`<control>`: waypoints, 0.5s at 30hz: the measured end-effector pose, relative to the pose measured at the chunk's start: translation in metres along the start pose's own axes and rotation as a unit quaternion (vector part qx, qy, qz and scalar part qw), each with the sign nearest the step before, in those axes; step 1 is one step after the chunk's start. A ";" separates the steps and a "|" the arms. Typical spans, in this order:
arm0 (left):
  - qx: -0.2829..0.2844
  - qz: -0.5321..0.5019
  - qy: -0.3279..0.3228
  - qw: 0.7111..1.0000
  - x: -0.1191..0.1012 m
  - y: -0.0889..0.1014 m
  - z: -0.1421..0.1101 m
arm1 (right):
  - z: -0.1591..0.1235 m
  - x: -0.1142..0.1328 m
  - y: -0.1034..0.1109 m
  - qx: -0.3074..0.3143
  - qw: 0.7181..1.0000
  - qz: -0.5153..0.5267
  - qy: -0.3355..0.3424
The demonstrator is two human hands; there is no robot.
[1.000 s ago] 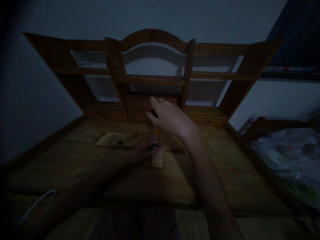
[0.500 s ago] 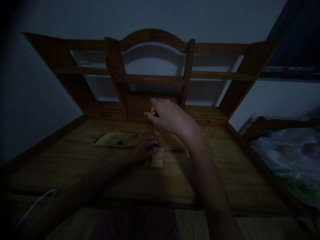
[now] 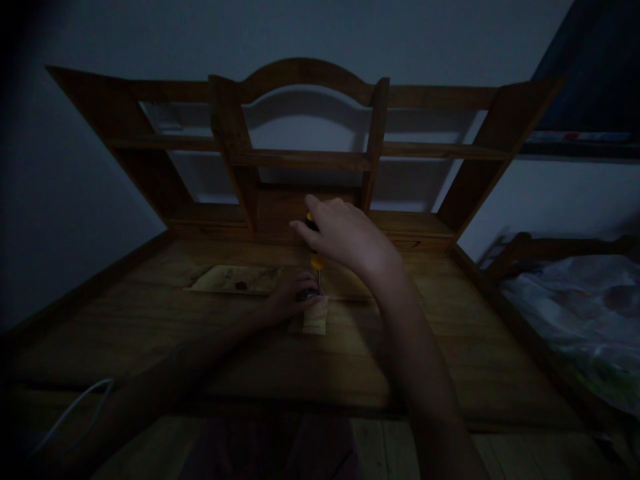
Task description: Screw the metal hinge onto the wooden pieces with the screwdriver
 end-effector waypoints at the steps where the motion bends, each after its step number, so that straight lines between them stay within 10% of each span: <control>1: 0.000 0.000 -0.001 1.000 0.001 0.000 0.000 | 0.000 0.000 0.000 -0.001 1.000 -0.011 -0.002; 9: 0.001 0.018 0.016 1.000 0.003 -0.002 0.000 | -0.005 0.016 0.006 0.034 0.998 -0.001 0.054; 15: -0.002 0.020 0.011 1.000 0.001 -0.001 0.000 | -0.007 0.013 0.007 0.035 0.998 -0.047 -0.037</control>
Point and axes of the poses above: each hand's wrist, its own z-axis towards the middle knuckle, its own y-axis out of the back of the hand, x = y × z, the point moved 3 cm from there along z, towards the middle knuckle, and after that the axes turned 5 degrees about y, right-handed, at the moved point
